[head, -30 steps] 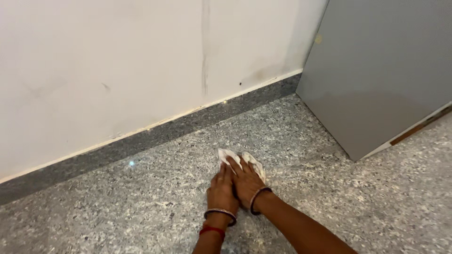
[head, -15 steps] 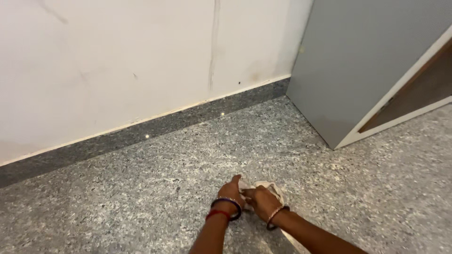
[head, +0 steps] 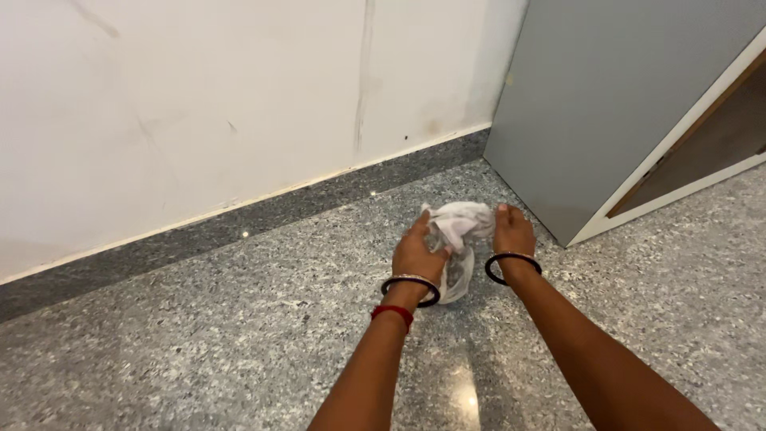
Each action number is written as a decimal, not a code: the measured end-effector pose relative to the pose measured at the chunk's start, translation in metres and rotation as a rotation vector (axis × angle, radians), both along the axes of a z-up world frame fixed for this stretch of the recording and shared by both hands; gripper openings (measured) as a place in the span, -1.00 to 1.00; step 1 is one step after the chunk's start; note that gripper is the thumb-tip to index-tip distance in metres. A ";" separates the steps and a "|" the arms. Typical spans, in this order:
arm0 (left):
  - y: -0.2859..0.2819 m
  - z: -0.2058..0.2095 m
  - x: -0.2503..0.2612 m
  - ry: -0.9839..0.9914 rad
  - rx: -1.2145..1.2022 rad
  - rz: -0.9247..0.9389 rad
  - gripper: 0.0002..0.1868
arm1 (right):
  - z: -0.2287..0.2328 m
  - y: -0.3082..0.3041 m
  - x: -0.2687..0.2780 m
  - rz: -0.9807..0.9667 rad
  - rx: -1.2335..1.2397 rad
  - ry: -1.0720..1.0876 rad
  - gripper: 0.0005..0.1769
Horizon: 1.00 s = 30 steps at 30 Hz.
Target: The person wipes the granite floor with a white cloth, moving it in circular and back-and-forth motions across the surface. They occasionally fold the cloth and continue wiping different sections of the room.
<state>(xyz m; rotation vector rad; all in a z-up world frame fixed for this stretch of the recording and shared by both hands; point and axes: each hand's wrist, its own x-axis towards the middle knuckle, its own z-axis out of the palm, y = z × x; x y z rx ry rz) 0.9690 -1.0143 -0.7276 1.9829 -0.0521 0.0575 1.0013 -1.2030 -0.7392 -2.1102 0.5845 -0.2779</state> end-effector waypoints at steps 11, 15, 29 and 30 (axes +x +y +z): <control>0.013 -0.077 0.014 0.027 0.171 0.014 -0.32 | -0.120 -0.004 0.053 0.392 -0.326 -0.245 -0.29; 0.015 -0.100 0.031 0.026 0.115 0.065 -0.38 | -0.158 0.003 0.085 0.384 -0.665 -0.071 -0.12; 0.073 -0.145 0.063 0.077 -0.047 0.393 -0.51 | -0.148 0.158 0.051 0.871 -0.993 -0.024 -0.17; 0.080 -0.148 0.062 0.021 -0.038 0.421 -0.51 | -0.152 0.168 0.048 0.911 -1.029 -0.028 -0.14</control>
